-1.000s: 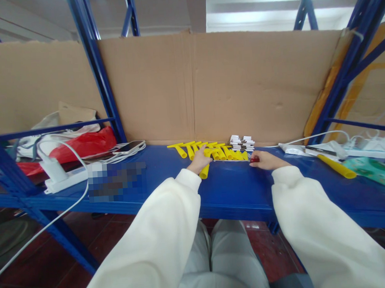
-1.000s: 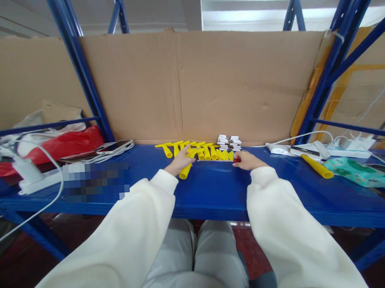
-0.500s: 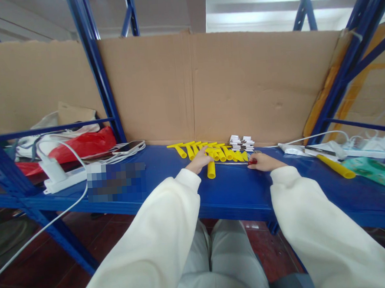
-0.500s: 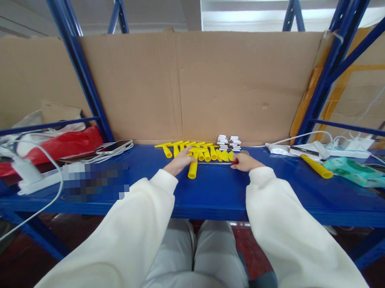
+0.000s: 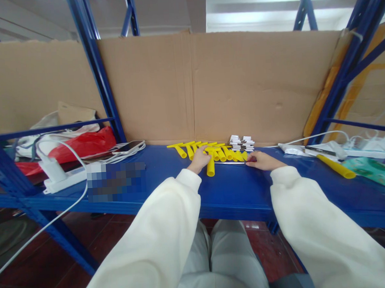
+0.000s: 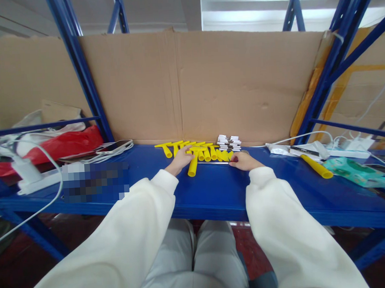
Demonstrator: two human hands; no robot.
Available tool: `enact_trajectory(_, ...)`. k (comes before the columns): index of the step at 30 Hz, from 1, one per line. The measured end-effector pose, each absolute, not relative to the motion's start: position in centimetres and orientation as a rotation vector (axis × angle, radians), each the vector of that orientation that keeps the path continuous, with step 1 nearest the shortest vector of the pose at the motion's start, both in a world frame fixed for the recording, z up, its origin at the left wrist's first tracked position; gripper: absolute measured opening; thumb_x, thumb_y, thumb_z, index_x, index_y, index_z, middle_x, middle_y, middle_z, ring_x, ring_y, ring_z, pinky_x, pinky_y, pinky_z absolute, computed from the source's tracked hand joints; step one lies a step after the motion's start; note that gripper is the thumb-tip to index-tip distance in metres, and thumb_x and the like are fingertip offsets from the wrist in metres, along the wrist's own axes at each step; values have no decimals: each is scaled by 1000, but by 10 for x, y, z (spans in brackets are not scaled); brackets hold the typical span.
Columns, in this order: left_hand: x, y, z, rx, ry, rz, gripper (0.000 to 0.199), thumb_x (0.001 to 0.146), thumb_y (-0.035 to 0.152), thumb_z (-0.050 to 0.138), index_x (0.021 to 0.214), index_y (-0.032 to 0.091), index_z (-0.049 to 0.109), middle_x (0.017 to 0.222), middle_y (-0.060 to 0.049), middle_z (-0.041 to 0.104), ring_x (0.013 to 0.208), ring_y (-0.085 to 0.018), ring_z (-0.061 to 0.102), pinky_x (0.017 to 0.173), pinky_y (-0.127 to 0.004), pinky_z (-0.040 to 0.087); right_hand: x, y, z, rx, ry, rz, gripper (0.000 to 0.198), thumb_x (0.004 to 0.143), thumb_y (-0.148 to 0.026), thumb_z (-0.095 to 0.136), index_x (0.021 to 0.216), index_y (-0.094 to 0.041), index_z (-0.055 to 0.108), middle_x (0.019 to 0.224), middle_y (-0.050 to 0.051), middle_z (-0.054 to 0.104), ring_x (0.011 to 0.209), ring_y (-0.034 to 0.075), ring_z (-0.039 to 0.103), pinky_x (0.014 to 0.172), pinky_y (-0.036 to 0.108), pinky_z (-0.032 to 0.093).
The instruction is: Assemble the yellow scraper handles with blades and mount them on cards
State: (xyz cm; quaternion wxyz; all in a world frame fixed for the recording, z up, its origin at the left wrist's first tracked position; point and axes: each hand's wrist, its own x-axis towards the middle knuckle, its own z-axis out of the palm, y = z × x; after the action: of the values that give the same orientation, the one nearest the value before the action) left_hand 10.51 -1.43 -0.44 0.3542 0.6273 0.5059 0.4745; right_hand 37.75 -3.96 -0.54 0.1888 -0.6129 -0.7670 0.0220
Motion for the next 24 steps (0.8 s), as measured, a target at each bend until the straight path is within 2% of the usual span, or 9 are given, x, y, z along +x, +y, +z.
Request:
enact_trajectory(5, 102, -5, -4, 1729, 1380, 1343, 56, 74, -4, 56, 128, 7, 67, 121, -16, 72, 101, -21, 71, 95, -31, 54, 381, -33, -6, -1723, -2074, -19, 12, 79, -26, 69, 88, -20, 73, 102, 9, 77, 98, 24, 71, 92, 34, 54)
enact_trajectory(11, 101, -4, -6, 1952, 1441, 1438, 47, 76, -2, 54, 117, 8, 73, 121, -16, 72, 113, -23, 67, 103, -32, 50, 384, -8, -3, -1695, -1861, -64, 18, 79, -24, 66, 95, -18, 73, 99, 9, 77, 92, 24, 71, 86, 34, 56)
enact_trajectory(18, 99, -5, -7, 2026, 1533, 1392, 45, 77, -1, 54, 116, 10, 74, 122, -15, 72, 114, -24, 66, 106, -34, 48, 381, 30, 18, -1957, -1611, -209, 30, 82, -25, 64, 107, -13, 73, 110, 18, 74, 106, 29, 69, 90, 37, 53)
enact_trajectory(21, 100, -6, -7, 2036, 1534, 1402, 45, 79, -1, 53, 116, 13, 74, 121, -12, 72, 118, -23, 65, 108, -34, 47, 380, 43, 26, -2114, -1567, -144, 30, 87, -30, 60, 104, -10, 74, 107, 22, 74, 108, 33, 69, 88, 40, 54)
enact_trajectory(24, 102, -5, -8, 2038, 1519, 1361, 44, 81, -1, 53, 118, 11, 73, 122, -14, 71, 118, -24, 64, 108, -35, 46, 383, 60, 30, -2201, -1505, -95, 34, 87, -36, 62, 101, -8, 75, 105, 24, 74, 108, 35, 69, 83, 38, 55)
